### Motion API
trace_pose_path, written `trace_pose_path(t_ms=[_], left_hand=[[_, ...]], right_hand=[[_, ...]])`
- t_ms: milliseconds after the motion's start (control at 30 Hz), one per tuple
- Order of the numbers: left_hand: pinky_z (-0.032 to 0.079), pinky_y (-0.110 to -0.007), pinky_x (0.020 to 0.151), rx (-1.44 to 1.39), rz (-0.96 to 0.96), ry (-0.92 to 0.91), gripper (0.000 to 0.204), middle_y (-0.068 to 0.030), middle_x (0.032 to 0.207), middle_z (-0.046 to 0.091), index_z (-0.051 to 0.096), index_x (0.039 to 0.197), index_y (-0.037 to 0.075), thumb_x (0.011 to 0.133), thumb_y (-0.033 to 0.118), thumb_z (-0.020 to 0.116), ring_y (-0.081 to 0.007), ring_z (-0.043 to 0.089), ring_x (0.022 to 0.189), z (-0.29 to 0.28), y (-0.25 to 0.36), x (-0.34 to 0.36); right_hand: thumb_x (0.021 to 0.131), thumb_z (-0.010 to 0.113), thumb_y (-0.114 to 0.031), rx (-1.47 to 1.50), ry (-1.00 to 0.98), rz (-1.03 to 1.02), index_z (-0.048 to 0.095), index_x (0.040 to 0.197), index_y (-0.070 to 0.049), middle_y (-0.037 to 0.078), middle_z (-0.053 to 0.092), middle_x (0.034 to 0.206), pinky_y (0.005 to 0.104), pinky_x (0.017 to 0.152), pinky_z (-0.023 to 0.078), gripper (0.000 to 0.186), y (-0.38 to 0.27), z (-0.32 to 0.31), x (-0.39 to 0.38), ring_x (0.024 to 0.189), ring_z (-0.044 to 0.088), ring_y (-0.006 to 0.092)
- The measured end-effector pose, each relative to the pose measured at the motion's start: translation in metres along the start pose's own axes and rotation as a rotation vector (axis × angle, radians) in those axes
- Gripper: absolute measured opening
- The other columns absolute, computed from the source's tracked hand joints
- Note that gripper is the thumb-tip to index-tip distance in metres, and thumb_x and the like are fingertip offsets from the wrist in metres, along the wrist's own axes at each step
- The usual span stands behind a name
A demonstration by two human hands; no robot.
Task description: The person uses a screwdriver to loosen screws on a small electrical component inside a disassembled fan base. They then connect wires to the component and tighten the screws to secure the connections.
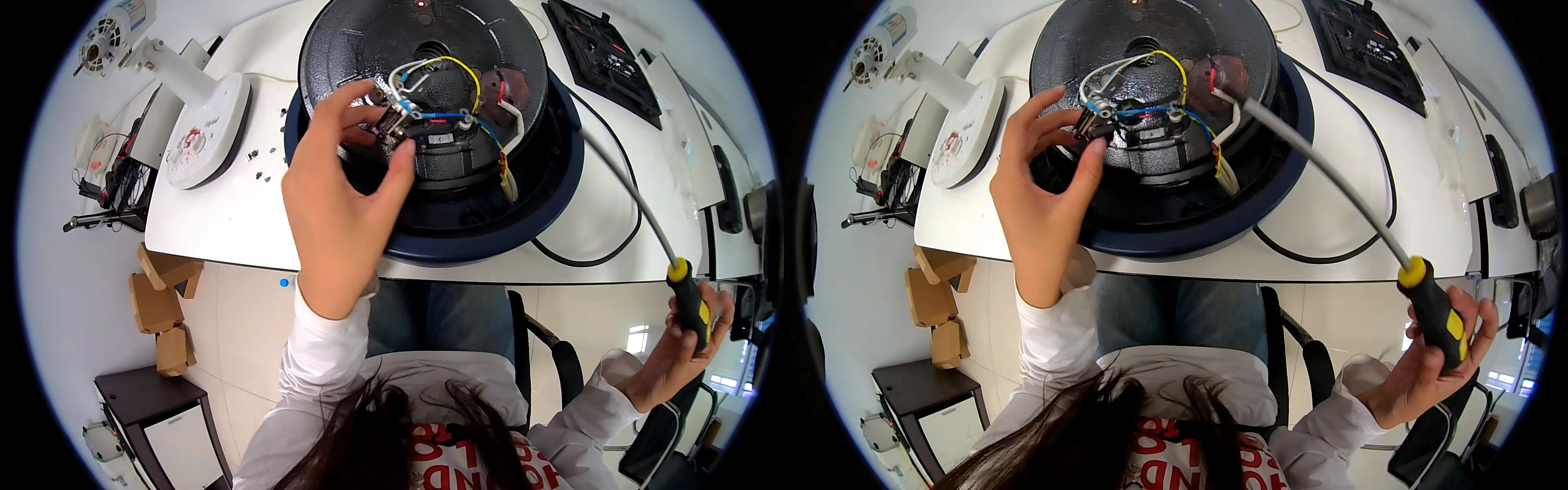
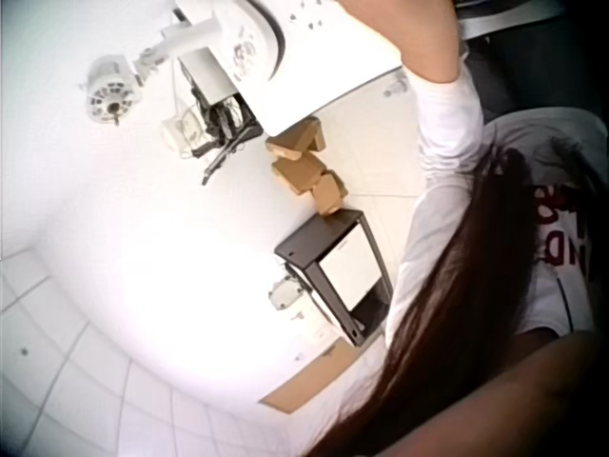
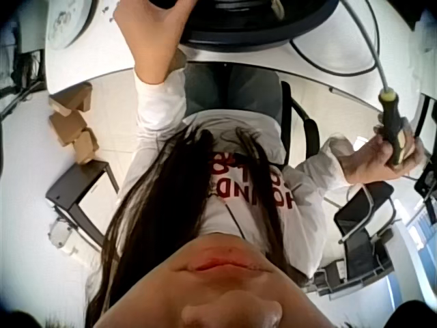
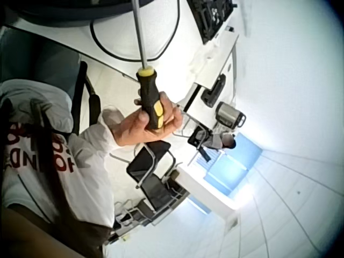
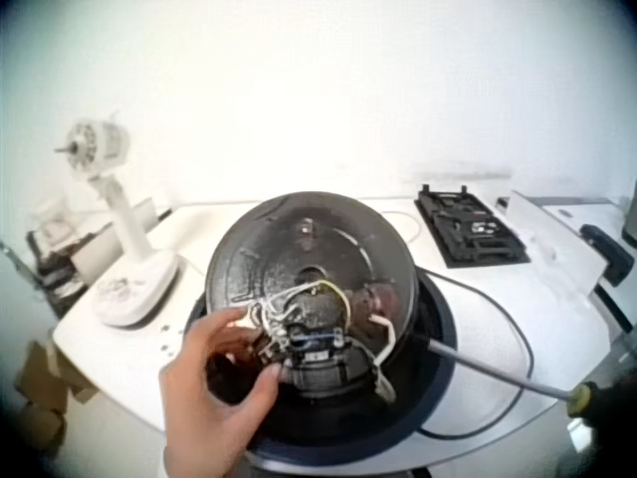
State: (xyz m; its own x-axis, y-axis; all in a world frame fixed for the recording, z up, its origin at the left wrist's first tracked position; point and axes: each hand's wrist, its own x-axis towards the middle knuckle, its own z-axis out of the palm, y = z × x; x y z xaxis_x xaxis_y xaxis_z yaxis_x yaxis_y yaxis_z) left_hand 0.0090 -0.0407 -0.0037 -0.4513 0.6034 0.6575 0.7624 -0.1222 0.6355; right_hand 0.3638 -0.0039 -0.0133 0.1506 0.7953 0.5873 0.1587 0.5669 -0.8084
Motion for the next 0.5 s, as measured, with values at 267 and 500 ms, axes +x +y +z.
trace_pose_path(t_ms=[267,500], left_hand=[[0.05,-0.023,0.08,-0.397,-0.257,-0.163,0.044,-0.0086,0.106,0.057,0.053,0.124,0.002,0.084,0.004,0.07,-0.009,0.056,0.084,-0.002,-0.006,0.019],[0.05,-0.026,0.086,-0.5,-0.345,-0.135,0.041,-0.0079,0.103,0.061,0.051,0.125,-0.003,0.089,0.009,0.066,-0.0142,0.06,0.096,0.003,-0.015,0.016]], right_hand=[[0.069,0.085,-0.043,0.415,0.112,0.324,0.042,0.126,-0.005,0.017,0.061,0.114,0.0228,0.064,0.056,0.081,0.023,0.038,-0.031,0.092,0.067,0.0212],[0.078,0.079,-0.037,0.461,-0.103,0.318,0.045,0.117,-0.006,0.018,0.059,0.115,0.0247,0.069,0.054,0.061,0.02,0.064,-0.034,0.09,0.064,0.0208]])
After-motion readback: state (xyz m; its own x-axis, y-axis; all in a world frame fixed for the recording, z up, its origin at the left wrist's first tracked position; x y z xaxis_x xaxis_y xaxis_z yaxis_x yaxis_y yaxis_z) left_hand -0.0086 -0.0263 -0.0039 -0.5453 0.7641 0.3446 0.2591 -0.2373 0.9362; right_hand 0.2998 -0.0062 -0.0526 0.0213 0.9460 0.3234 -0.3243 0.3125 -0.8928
